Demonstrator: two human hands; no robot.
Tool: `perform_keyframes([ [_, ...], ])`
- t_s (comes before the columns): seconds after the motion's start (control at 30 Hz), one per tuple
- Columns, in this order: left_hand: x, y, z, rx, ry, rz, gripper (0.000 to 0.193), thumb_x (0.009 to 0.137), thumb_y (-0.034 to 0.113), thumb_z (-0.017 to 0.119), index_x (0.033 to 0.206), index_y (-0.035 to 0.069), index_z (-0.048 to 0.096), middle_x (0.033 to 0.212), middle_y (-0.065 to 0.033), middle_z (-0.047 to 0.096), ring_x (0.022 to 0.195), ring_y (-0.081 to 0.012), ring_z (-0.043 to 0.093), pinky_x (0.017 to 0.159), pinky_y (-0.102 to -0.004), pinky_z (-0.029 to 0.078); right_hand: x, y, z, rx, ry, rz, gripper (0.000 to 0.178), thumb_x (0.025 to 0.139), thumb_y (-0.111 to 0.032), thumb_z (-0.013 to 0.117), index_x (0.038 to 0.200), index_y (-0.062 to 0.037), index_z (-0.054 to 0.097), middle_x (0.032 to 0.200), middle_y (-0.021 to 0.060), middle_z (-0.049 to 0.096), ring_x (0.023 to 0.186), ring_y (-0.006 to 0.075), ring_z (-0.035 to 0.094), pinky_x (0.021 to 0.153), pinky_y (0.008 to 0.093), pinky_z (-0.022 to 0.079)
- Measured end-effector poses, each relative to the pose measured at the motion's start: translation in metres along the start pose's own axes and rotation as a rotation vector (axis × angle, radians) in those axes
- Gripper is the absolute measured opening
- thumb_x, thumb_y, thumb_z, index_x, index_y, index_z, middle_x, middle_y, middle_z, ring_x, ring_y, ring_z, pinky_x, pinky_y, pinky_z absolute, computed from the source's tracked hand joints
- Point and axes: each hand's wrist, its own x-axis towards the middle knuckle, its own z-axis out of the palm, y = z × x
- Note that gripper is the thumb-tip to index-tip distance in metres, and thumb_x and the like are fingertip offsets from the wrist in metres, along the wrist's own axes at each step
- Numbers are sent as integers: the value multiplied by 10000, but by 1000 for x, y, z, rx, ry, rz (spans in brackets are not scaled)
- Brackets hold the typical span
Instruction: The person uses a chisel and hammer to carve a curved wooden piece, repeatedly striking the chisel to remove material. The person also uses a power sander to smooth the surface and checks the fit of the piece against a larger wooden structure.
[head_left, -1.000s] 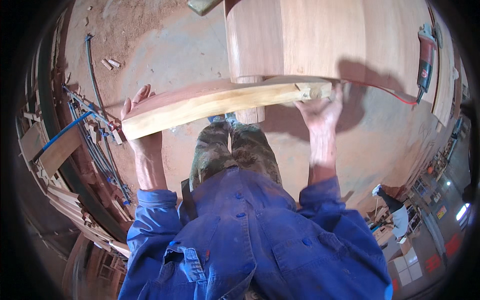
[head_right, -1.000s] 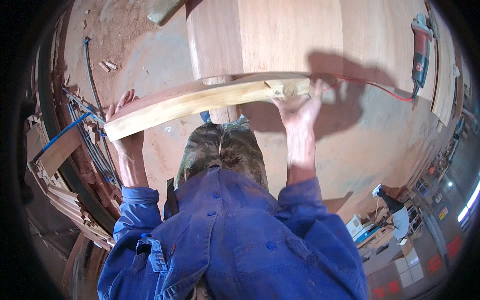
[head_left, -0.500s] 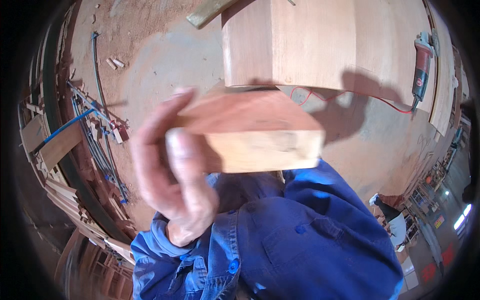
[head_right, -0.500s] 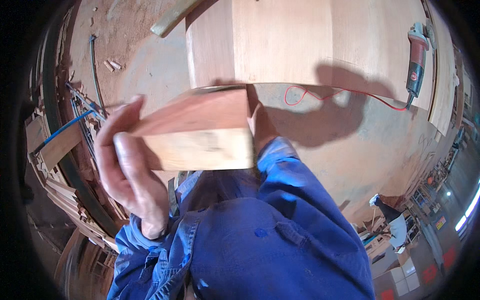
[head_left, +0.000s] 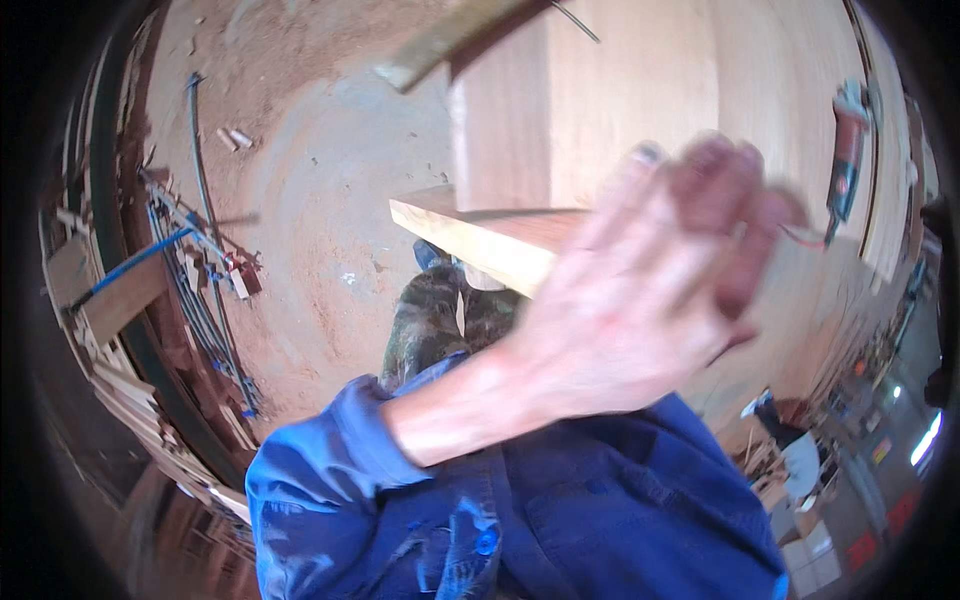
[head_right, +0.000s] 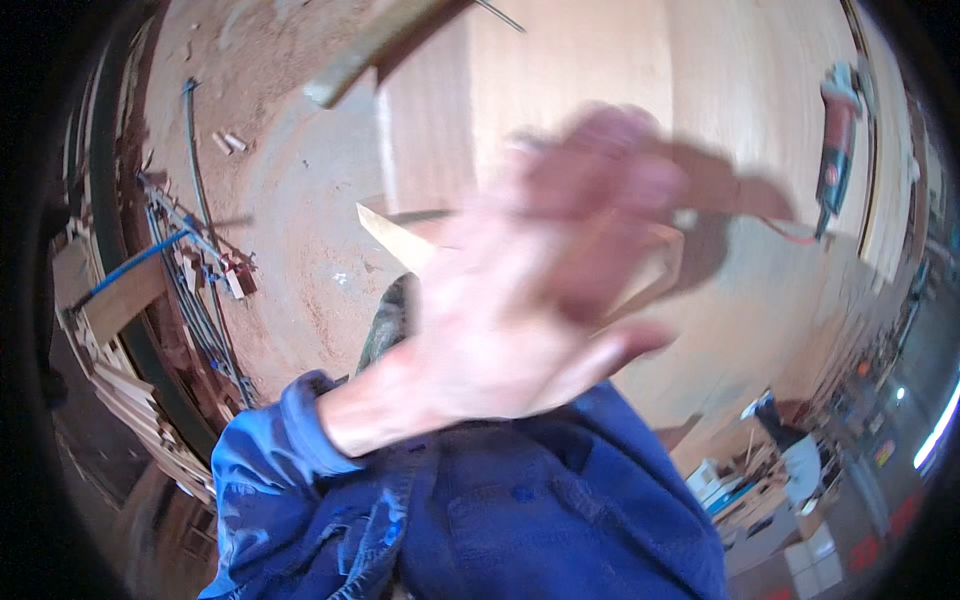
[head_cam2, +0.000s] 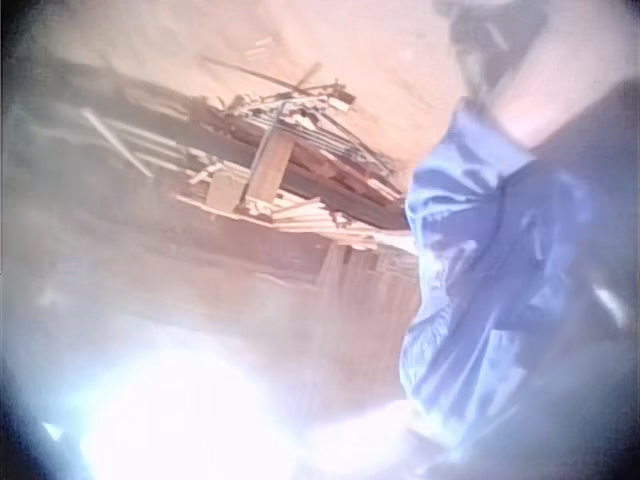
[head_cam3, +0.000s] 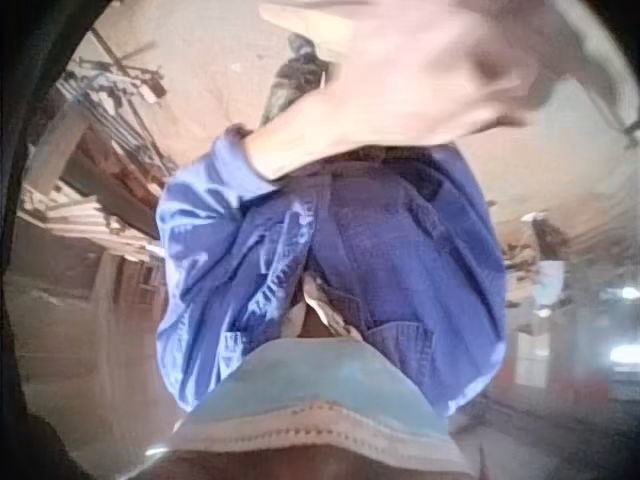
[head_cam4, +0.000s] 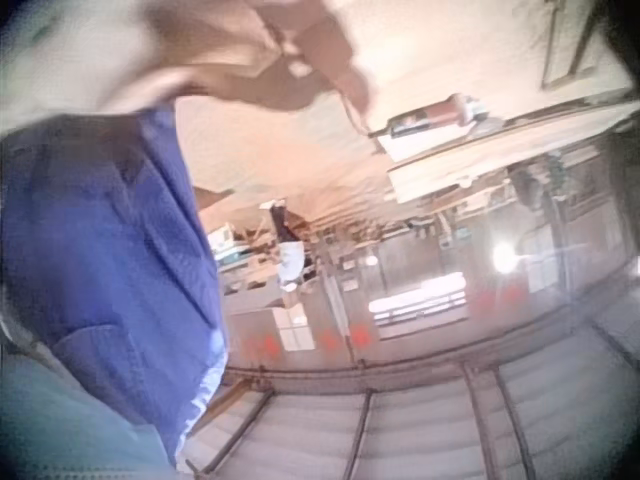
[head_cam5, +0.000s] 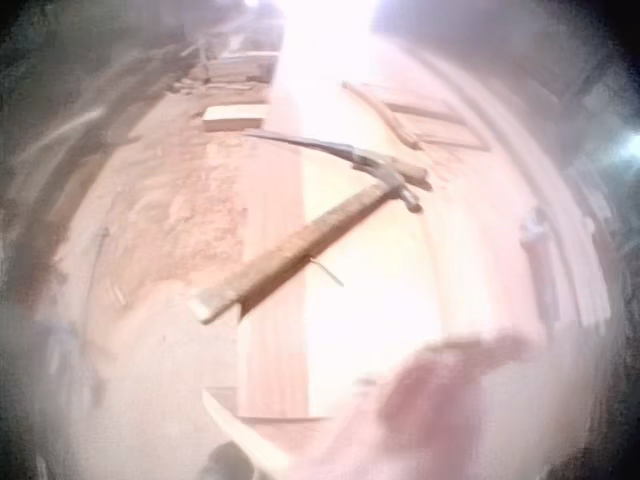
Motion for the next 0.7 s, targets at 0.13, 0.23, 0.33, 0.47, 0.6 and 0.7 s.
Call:
perform_keyframes([
  [0.13,9,4,21,-21,-45,51,745,685,444,754,1225,-36,573,1320,-268,510,1285,-415,449,1081,-516,362,-16,-19,-22,-74,17,-14,559,1049,-432,270,1411,-32,417,1428,151,471,1315,274,450,1119,413,328],
  [0.23,9,-3,10,-302,-27,75,712,670,372,802,1204,-42,577,1306,-251,523,1305,-406,433,1070,-507,371,-71,-41,-38,-159,18,-83,561,1054,-424,255,1409,-21,415,1429,163,468,1321,275,444,1124,406,318],
  [0.33,-20,-53,-53,-235,110,-185,575,829,334,636,1253,-41,534,1283,-222,557,1236,-346,503,1042,-455,401,-130,-86,-29,-318,-25,-271,563,1059,-415,239,1408,-10,414,1429,174,465,1326,277,439,1128,398,308],
  [0.47,-143,-221,-97,-130,484,-1133,657,1017,488,370,1402,-42,423,1391,-213,500,1309,-302,457,1113,-418,330,-232,-126,63,-872,40,-1192,637,1052,-470,216,1418,21,390,1430,206,451,1342,304,426,1143,397,293],
  [0.6,-198,-320,-87,-1375,264,-1553,868,961,676,291,1437,-44,380,1474,-224,410,1361,-367,388,1150,-481,282,-244,-100,152,-1417,29,-1521,673,979,-439,452,1398,84,391,1413,247,455,1372,366,387,1150,446,267],
  [0.7,-163,-316,-67,-1701,45,-1446,812,933,630,457,1372,-53,447,1392,-228,496,1279,-379,479,1116,-523,331,-225,-88,163,-1497,118,-1347,443,922,-65,484,1327,115,483,1324,279,529,1316,412,450,1105,474,335],
])
